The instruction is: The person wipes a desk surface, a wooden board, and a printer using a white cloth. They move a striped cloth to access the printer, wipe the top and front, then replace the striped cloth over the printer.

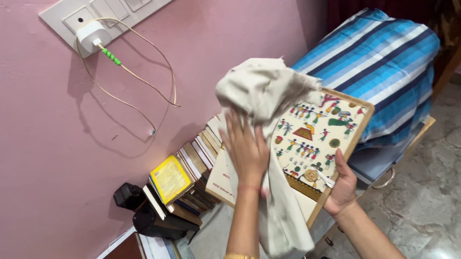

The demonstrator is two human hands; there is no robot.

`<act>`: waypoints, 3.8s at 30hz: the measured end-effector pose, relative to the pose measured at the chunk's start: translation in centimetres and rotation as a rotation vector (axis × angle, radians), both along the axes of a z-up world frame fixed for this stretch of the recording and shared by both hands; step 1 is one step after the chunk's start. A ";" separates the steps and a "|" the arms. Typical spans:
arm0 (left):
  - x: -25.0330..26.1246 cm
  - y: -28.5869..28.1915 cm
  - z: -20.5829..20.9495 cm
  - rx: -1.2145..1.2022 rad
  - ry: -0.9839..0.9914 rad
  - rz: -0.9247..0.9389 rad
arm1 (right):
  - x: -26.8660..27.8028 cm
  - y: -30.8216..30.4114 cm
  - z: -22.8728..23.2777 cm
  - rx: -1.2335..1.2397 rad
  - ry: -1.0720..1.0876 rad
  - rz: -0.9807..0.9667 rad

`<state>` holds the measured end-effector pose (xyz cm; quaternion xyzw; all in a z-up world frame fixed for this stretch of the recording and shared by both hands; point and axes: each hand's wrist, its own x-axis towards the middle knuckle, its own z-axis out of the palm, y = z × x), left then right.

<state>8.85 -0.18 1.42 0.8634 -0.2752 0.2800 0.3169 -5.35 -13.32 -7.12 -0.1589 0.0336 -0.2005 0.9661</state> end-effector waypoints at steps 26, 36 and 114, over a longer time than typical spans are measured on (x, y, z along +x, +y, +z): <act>-7.5 4.5 -7.5 0.196 -0.088 -0.011 | 2.1 0.5 -2.3 -0.024 -0.010 -0.053; -2.5 -4.7 0.1 -0.048 -0.185 -0.492 | 3.0 1.3 -3.3 0.050 -0.008 0.127; -9.4 0.9 5.8 0.232 -0.163 -0.486 | -5.3 -5.3 -3.9 -0.084 -0.386 -0.118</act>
